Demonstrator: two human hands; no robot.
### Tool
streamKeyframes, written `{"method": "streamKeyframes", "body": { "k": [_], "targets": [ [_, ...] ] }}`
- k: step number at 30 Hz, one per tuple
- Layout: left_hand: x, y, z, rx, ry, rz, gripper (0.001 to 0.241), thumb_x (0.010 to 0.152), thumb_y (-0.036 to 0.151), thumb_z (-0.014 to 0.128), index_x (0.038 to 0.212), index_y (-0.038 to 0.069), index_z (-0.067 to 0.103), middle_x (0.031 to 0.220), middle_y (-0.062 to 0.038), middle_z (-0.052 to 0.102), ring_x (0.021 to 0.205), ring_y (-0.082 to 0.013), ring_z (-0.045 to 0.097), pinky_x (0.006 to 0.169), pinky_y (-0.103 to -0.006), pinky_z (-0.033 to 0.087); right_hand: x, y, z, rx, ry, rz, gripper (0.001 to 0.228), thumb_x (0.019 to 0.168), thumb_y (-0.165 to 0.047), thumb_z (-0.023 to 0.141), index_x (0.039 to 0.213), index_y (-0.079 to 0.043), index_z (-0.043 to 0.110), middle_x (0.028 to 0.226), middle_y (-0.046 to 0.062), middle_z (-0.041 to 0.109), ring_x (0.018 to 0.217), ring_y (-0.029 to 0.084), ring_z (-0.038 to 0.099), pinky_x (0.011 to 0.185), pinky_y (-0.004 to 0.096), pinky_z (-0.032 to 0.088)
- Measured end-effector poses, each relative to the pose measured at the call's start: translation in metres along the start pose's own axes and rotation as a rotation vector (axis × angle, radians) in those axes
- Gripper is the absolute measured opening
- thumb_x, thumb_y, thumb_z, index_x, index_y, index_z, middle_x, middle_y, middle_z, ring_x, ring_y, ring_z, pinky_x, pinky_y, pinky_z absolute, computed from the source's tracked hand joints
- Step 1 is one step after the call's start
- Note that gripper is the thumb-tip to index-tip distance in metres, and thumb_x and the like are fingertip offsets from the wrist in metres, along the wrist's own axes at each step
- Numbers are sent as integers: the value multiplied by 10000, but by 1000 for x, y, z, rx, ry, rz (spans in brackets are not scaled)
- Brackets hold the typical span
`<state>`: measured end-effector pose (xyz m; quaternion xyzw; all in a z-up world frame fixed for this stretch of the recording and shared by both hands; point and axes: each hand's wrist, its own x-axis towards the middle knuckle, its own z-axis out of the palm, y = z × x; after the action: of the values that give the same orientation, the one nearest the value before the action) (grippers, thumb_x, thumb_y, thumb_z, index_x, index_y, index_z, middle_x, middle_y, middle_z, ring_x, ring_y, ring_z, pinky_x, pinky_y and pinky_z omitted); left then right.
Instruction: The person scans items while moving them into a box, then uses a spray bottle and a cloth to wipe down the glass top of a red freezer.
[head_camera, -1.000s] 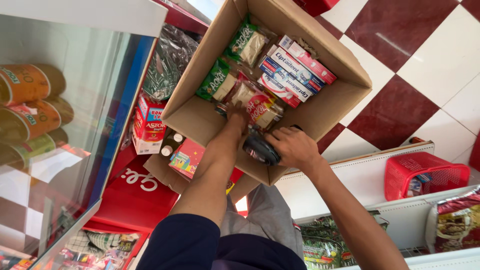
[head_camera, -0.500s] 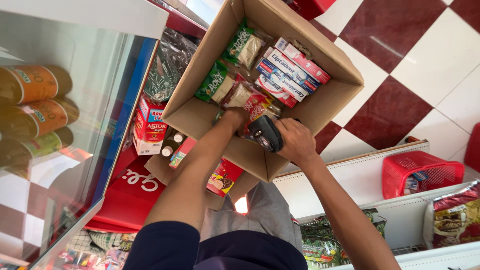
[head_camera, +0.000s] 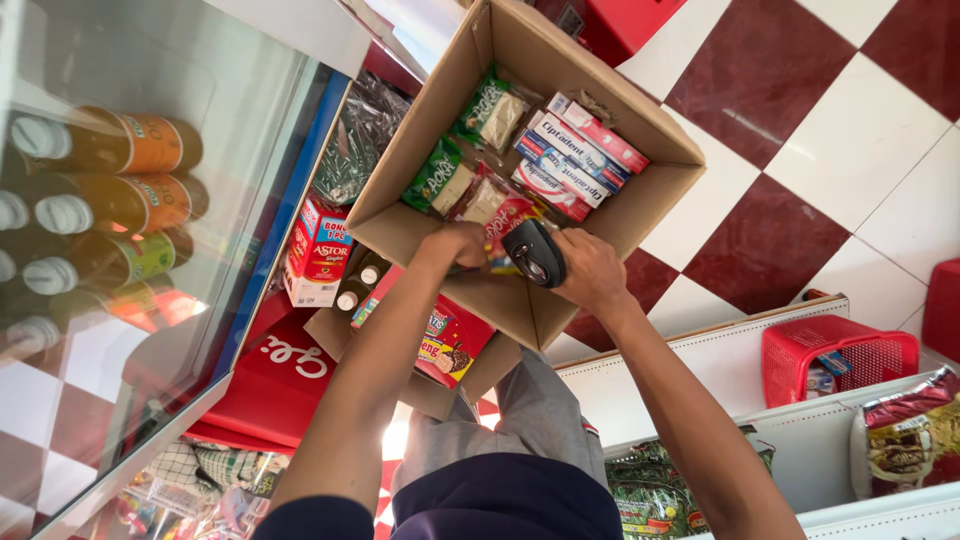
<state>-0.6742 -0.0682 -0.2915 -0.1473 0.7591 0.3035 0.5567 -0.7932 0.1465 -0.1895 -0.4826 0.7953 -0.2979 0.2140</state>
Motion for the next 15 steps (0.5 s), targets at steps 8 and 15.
{"method": "streamKeyframes", "body": {
  "k": [8, 15],
  "targets": [
    [-84, 16, -32, -1089, 483, 282, 492, 876, 173, 776, 1288, 60, 533, 928, -79, 731, 689, -155, 699, 596, -326, 556, -7, 3, -4, 219, 229, -13, 454, 669, -66, 822, 1091, -28, 661, 999, 171, 693, 910, 391, 678, 793, 446, 569],
    [-78, 23, 36, -1984, 445, 352, 380, 900, 264, 767, 1134, 79, 532, 796, -33, 638, 599, -156, 640, 531, -331, 576, -5, 1, 0, 216, 264, 48, 345, 723, -16, 800, 1040, -27, 667, 902, 169, 671, 826, 399, 664, 714, 447, 553]
  ]
}}
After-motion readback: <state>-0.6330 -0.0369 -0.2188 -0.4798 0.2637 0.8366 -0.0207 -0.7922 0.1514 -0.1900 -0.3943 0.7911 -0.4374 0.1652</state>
